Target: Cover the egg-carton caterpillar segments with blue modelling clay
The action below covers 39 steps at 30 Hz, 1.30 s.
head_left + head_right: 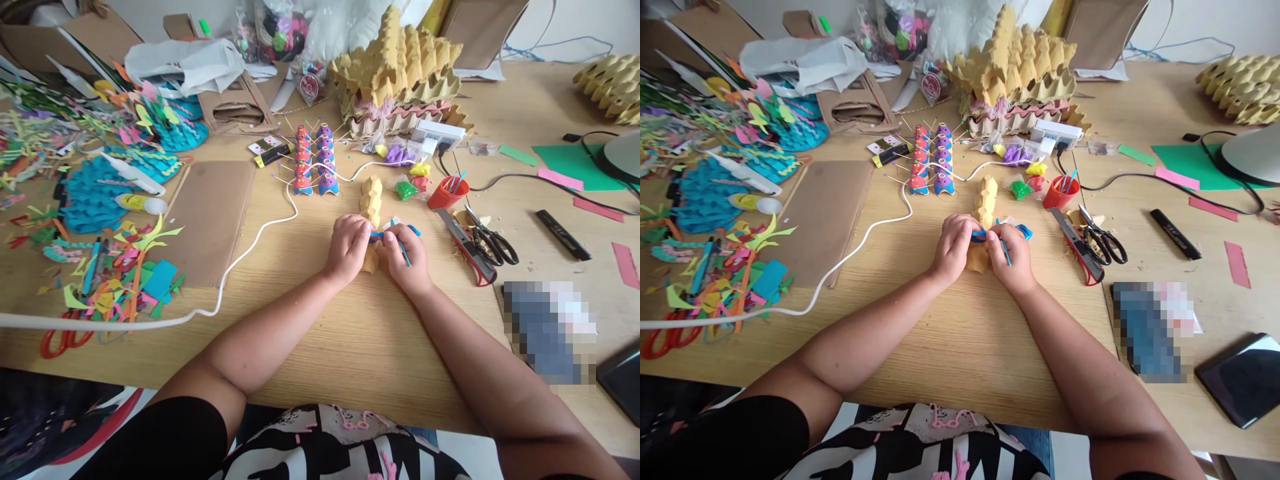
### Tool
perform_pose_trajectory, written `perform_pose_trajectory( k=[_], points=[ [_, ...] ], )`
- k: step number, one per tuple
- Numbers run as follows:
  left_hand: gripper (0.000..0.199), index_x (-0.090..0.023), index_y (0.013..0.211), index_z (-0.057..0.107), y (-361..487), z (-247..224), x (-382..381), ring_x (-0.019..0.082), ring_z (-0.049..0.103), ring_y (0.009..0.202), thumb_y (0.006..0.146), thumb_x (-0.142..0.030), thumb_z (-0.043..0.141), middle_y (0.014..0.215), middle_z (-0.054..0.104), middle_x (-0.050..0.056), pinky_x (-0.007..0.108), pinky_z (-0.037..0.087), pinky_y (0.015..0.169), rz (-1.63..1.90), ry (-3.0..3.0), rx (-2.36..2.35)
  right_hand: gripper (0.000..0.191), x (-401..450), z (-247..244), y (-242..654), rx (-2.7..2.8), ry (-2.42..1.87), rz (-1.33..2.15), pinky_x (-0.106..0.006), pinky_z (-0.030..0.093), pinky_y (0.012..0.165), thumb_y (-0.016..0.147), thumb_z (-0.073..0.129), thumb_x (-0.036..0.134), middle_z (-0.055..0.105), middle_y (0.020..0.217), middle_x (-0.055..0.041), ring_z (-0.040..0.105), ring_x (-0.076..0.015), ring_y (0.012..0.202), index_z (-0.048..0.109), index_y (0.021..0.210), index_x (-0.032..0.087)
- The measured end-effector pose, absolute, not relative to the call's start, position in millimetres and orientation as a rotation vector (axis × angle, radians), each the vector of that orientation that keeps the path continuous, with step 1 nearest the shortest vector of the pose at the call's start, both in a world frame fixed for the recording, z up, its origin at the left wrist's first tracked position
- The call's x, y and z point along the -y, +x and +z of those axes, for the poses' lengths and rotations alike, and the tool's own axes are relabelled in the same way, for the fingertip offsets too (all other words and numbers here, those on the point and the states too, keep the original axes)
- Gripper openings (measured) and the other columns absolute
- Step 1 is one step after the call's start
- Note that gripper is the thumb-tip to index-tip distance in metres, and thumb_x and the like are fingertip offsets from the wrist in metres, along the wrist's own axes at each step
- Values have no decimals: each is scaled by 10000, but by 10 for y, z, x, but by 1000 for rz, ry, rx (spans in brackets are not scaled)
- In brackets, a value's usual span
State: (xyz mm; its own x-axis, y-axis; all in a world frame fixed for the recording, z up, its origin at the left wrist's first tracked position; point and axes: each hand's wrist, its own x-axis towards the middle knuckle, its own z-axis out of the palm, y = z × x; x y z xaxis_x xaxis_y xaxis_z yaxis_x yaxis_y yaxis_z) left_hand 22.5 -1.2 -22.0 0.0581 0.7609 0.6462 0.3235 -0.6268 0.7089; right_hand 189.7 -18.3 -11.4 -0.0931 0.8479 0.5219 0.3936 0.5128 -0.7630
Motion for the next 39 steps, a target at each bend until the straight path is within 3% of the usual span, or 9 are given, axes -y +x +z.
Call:
perform_pose_trajectory(
  k=[9, 16, 24, 29, 35, 39],
  points=[
    [396, -256, 892, 638, 251, -222, 22, 218, 705, 990, 1180, -491, 503, 944, 779, 40, 409, 525, 1020, 1618, 2049, -1075, 599, 182, -97, 1885, 1677, -1078, 601, -402, 484, 769, 1087, 505, 766, 673, 753, -32, 595, -212, 743, 625, 793, 257],
    [482, -257, 877, 649, 242, -236, -3, 224, 715, 1010, 1180, -574, 451, 945, 781, 52, 424, 544, 1042, 1596, 1992, -1138, 558, 189, -82, 1876, 1664, -1055, 608, -390, 487, 765, 1085, 546, 740, 666, 772, -23, 588, -202, 749, 609, 812, 257],
    [572, -250, 716, 604, 227, -223, -10, 190, 716, 963, 1185, -552, 473, 874, 760, 30, 388, 540, 1016, 1622, 1985, -1110, 680, 196, -88, 1856, 1642, -1085, 664, -374, 421, 671, 1072, 505, 799, 548, 630, -1, 513, -176, 633, 557, 676, 248],
    [599, -251, 673, 609, 215, -211, -3, 190, 718, 974, 1179, -548, 493, 869, 765, 32, 386, 537, 1018, 1635, 1980, -1083, 714, 189, -97, 1857, 1611, -1081, 713, -374, 445, 674, 1059, 471, 838, 578, 619, -5, 543, -179, 628, 583, 677, 246],
    [653, -262, 696, 630, 214, -207, -7, 215, 721, 994, 1159, -673, 423, 898, 778, 52, 417, 554, 1046, 1565, 1948, -1145, 560, 208, -63, 1863, 1671, -1052, 672, -409, 549, 820, 1049, 577, 778, 721, 833, -44, 639, -219, 796, 674, 867, 258],
    [700, -269, 775, 649, 215, -206, -2, 224, 718, 994, 1173, -696, 264, 908, 779, 61, 427, 556, 1031, 1512, 1928, -1211, 571, 221, -63, 1854, 1671, -1054, 686, -421, 553, 826, 1052, 569, 777, 701, 803, -39, 620, -217, 769, 645, 821, 260]
  ],
)
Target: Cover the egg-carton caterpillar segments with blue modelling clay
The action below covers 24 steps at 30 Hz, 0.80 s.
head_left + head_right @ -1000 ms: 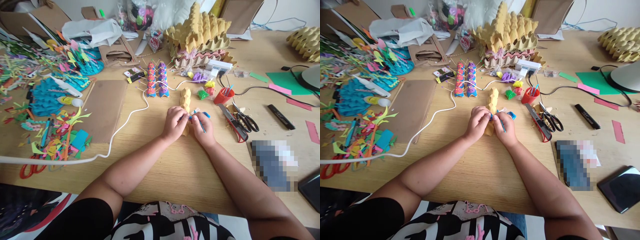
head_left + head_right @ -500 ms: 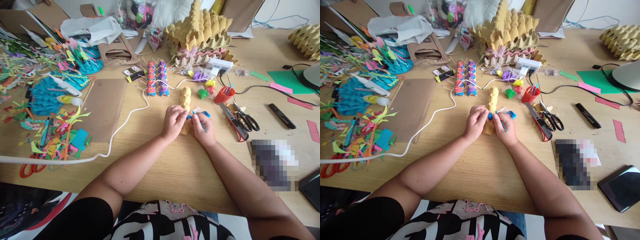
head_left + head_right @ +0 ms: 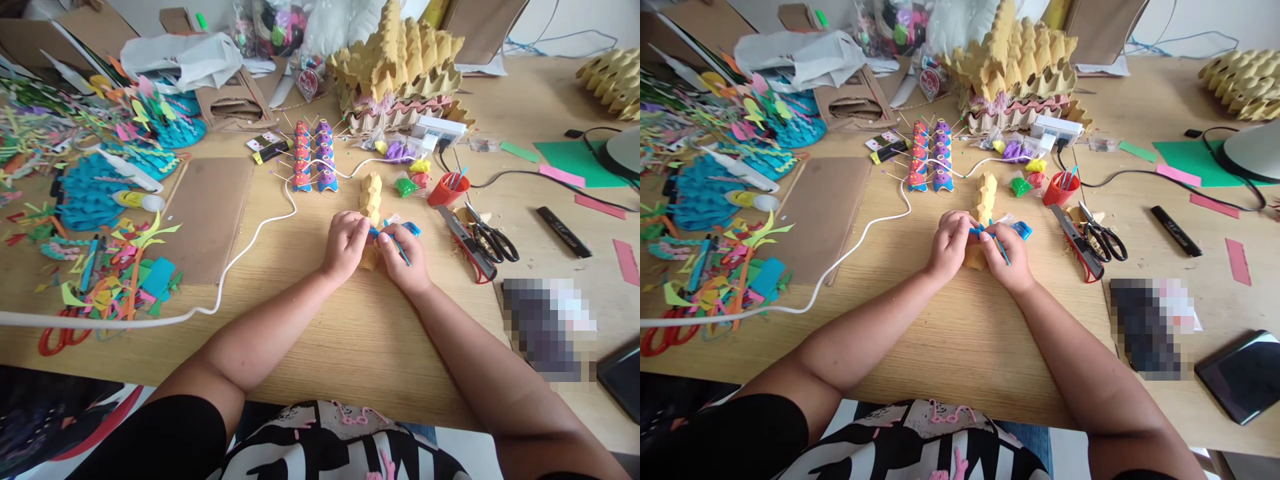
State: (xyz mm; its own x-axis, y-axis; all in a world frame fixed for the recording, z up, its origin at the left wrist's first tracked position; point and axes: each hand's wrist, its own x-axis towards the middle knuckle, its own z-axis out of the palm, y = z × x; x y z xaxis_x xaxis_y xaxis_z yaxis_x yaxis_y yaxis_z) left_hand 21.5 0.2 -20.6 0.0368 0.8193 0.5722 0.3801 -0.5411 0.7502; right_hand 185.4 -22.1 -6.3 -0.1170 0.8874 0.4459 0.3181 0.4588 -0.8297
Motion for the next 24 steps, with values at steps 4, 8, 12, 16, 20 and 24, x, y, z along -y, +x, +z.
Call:
perform_pose_trajectory(
  k=[4, 8, 12, 16, 20, 24],
  points=[
    [627, -266, 928, 686, 219, -185, 34, 233, 714, 1038, 1177, -680, 287, 980, 792, 64, 433, 536, 1064, 1514, 1921, -1209, 604, 212, -76, 1856, 1598, -1090, 696, -394, 532, 758, 1025, 586, 813, 666, 746, -23, 592, -204, 729, 629, 791, 258],
    [486, -264, 958, 656, 232, -184, 59, 232, 702, 1072, 1157, -657, 450, 1002, 785, 56, 418, 523, 1063, 1500, 1984, -1166, 629, 198, -78, 1856, 1571, -1085, 706, -371, 505, 704, 1019, 589, 825, 632, 706, -13, 569, -194, 705, 616, 760, 252],
    [442, -263, 919, 629, 239, -210, 45, 234, 695, 1045, 1170, -588, 465, 980, 778, 55, 424, 518, 1056, 1521, 2026, -1119, 633, 190, -84, 1853, 1585, -1077, 719, -373, 505, 715, 1018, 583, 830, 634, 717, -16, 566, -196, 719, 616, 765, 252],
    [476, -269, 914, 626, 235, -215, 32, 242, 700, 1055, 1168, -623, 433, 985, 784, 62, 435, 529, 1053, 1505, 2004, -1166, 581, 184, -103, 1862, 1557, -1093, 700, -380, 516, 779, 1025, 594, 809, 641, 789, -12, 577, -199, 772, 618, 847, 257],
    [501, -271, 899, 626, 236, -220, 25, 242, 703, 1049, 1165, -643, 420, 979, 780, 68, 436, 537, 1053, 1507, 1986, -1176, 512, 188, -114, 1864, 1585, -1070, 675, -394, 523, 831, 1042, 610, 758, 650, 864, -21, 585, -208, 819, 617, 913, 263],
    [547, -273, 851, 610, 246, -231, 11, 253, 698, 1042, 1160, -668, 390, 950, 762, 74, 450, 541, 1054, 1481, 1991, -1207, 502, 200, -103, 1850, 1643, -1058, 685, -406, 533, 829, 1071, 563, 739, 638, 845, -25, 564, -216, 803, 599, 891, 272]
  ],
)
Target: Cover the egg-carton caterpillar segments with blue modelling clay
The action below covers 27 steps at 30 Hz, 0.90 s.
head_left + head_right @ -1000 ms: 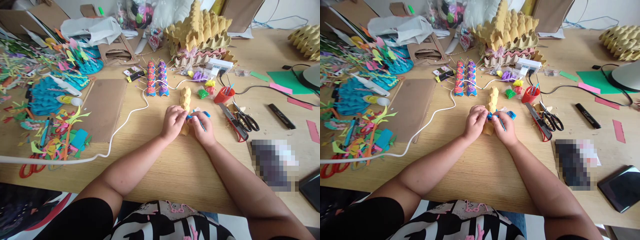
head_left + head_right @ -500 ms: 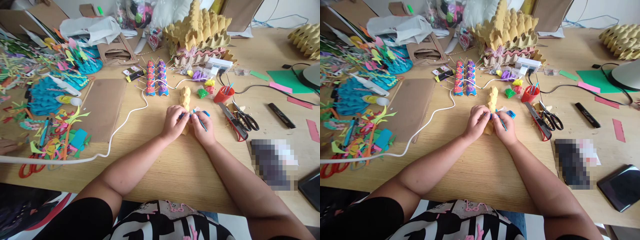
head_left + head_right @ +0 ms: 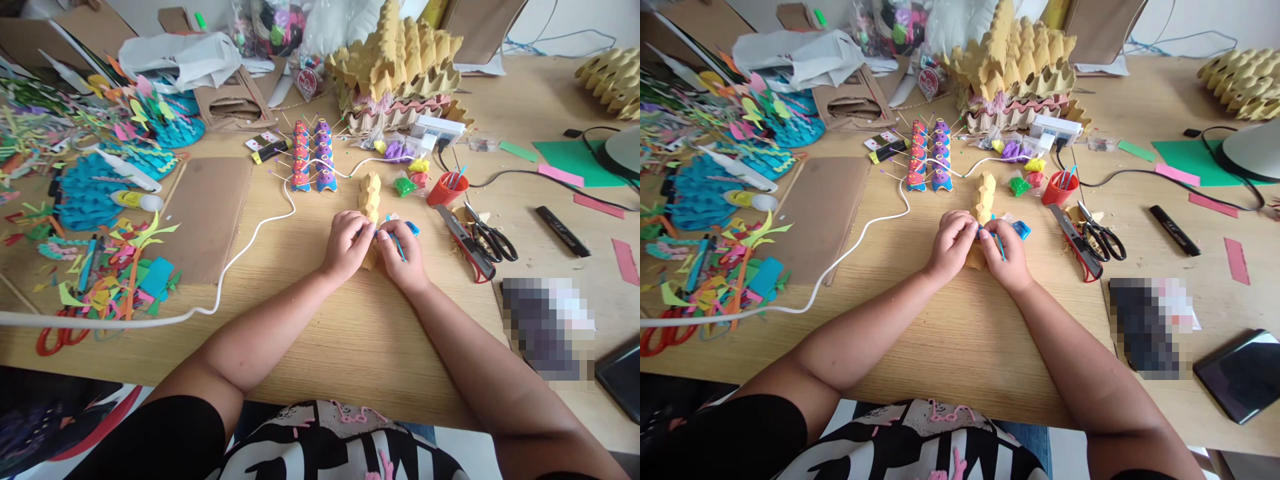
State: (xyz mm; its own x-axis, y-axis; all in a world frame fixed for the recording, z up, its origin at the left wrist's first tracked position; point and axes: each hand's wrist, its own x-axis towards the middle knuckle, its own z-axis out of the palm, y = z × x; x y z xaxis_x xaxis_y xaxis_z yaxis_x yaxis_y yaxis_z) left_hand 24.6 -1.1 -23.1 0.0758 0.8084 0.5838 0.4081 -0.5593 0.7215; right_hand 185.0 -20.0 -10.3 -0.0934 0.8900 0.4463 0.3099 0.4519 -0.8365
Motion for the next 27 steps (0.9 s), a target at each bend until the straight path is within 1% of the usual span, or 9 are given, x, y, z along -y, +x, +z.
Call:
perform_pose_trajectory(
  k=[8, 13, 16, 20, 27],
  points=[
    [561, -264, 783, 565, 249, -200, 11, 224, 687, 940, 1171, -638, 408, 876, 735, 56, 423, 551, 996, 1524, 1993, -1147, 571, 195, -83, 1842, 1665, -1058, 688, -391, 515, 762, 1072, 530, 772, 600, 759, -15, 532, -199, 730, 589, 815, 266],
    [620, -263, 759, 577, 247, -204, 7, 225, 695, 954, 1160, -692, 377, 870, 740, 60, 427, 555, 1010, 1495, 1980, -1163, 609, 192, -85, 1835, 1656, -1071, 708, -381, 507, 732, 1053, 538, 801, 588, 727, -10, 521, -188, 698, 593, 783, 258],
    [660, -263, 706, 552, 242, -197, 11, 218, 674, 898, 1149, -722, 378, 801, 707, 50, 422, 554, 961, 1480, 1964, -1174, 622, 193, -83, 1832, 1655, -1070, 718, -374, 502, 714, 1047, 546, 808, 591, 715, -10, 517, -182, 682, 603, 769, 255],
    [684, -262, 648, 533, 230, -168, 24, 205, 634, 821, 1151, -706, 403, 708, 651, 27, 417, 539, 927, 1464, 1969, -1153, 635, 192, -85, 1831, 1644, -1065, 736, -360, 472, 666, 1043, 552, 814, 589, 691, -9, 506, -174, 658, 610, 753, 251],
    [714, -261, 622, 503, 214, -162, 30, 197, 632, 803, 1166, -697, 351, 677, 615, 21, 404, 526, 910, 1442, 1964, -1146, 662, 194, -90, 1834, 1642, -1046, 782, -350, 428, 624, 1047, 556, 805, 558, 659, -2, 478, -159, 621, 577, 699, 243]
  ],
)
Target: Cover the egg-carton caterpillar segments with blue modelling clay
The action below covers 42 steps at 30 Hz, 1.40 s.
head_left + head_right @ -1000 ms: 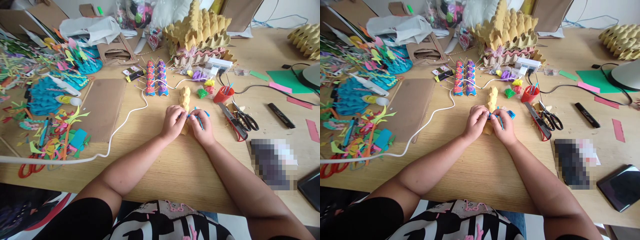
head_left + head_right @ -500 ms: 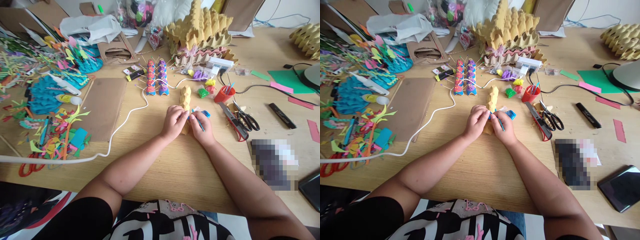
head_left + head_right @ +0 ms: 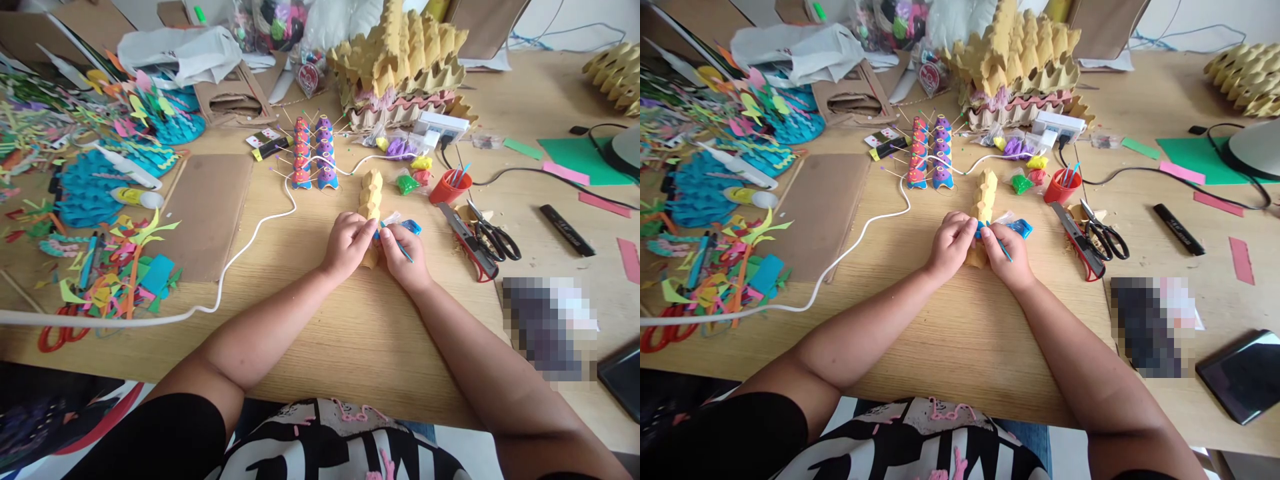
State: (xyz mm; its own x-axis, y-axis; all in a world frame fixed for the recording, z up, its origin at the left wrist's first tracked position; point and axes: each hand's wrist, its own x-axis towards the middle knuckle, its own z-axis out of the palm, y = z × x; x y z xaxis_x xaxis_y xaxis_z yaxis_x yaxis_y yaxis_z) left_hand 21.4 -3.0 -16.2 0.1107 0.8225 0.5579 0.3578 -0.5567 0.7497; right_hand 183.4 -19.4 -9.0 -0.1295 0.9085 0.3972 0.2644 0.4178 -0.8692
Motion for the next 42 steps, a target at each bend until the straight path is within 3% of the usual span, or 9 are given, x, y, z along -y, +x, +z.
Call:
perform_pose_trajectory(
  k=[5, 10, 16, 20, 24, 29, 34, 42],
  points=[
    [692, -271, 728, 552, 212, -184, 31, 228, 673, 874, 1174, -698, 240, 791, 705, 48, 440, 537, 928, 1453, 1925, -1183, 698, 195, -84, 1827, 1586, -1068, 788, -349, 426, 611, 1027, 554, 842, 556, 633, -3, 499, -158, 610, 562, 671, 242],
    [578, -271, 855, 626, 229, -174, 56, 226, 678, 914, 1165, -689, 374, 859, 735, 40, 427, 521, 957, 1482, 1902, -1163, 725, 191, -69, 1816, 1523, -1081, 803, -344, 438, 608, 992, 566, 884, 565, 617, 1, 516, -155, 608, 566, 654, 243],
    [511, -264, 867, 610, 231, -176, 63, 225, 662, 933, 1157, -655, 455, 871, 727, 41, 411, 505, 972, 1505, 1960, -1123, 739, 176, -98, 1832, 1506, -1079, 821, -349, 460, 640, 1009, 518, 891, 583, 638, -4, 540, -162, 639, 566, 655, 244],
    [495, -265, 852, 601, 229, -201, 42, 223, 646, 915, 1159, -632, 475, 841, 699, 35, 397, 498, 938, 1545, 1933, -1155, 677, 177, -111, 1846, 1512, -1057, 814, -359, 492, 693, 1011, 543, 874, 610, 689, -2, 572, -181, 700, 618, 752, 253],
    [512, -261, 841, 607, 231, -210, 29, 218, 641, 901, 1154, -645, 479, 833, 691, 32, 394, 491, 938, 1560, 1926, -1157, 576, 184, -106, 1855, 1564, -1045, 769, -367, 517, 769, 1005, 640, 809, 655, 799, -5, 590, -187, 774, 642, 859, 252],
    [576, -262, 823, 609, 225, -176, 52, 225, 659, 925, 1156, -686, 406, 858, 711, 50, 404, 499, 983, 1533, 1851, -1149, 537, 187, -108, 1857, 1606, -1027, 750, -371, 524, 797, 1049, 614, 752, 665, 826, -14, 596, -190, 791, 632, 859, 250],
    [658, -271, 1009, 708, 216, -158, 81, 245, 703, 1091, 1126, -786, 314, 1031, 769, 76, 406, 510, 1077, 1513, 1642, -1224, 533, 197, -93, 1872, 1596, -1022, 725, -372, 520, 778, 1068, 598, 727, 671, 799, -20, 615, -197, 780, 635, 836, 249],
    [693, -269, 1039, 681, 228, -198, 35, 221, 713, 1040, 1095, -841, 294, 1006, 740, 68, 369, 561, 981, 1528, 1448, -1198, 482, 237, -29, 1864, 1820, -861, 641, -383, 539, 721, 1111, 587, 596, 713, 735, -44, 652, -200, 697, 675, 796, 242]
  ],
)
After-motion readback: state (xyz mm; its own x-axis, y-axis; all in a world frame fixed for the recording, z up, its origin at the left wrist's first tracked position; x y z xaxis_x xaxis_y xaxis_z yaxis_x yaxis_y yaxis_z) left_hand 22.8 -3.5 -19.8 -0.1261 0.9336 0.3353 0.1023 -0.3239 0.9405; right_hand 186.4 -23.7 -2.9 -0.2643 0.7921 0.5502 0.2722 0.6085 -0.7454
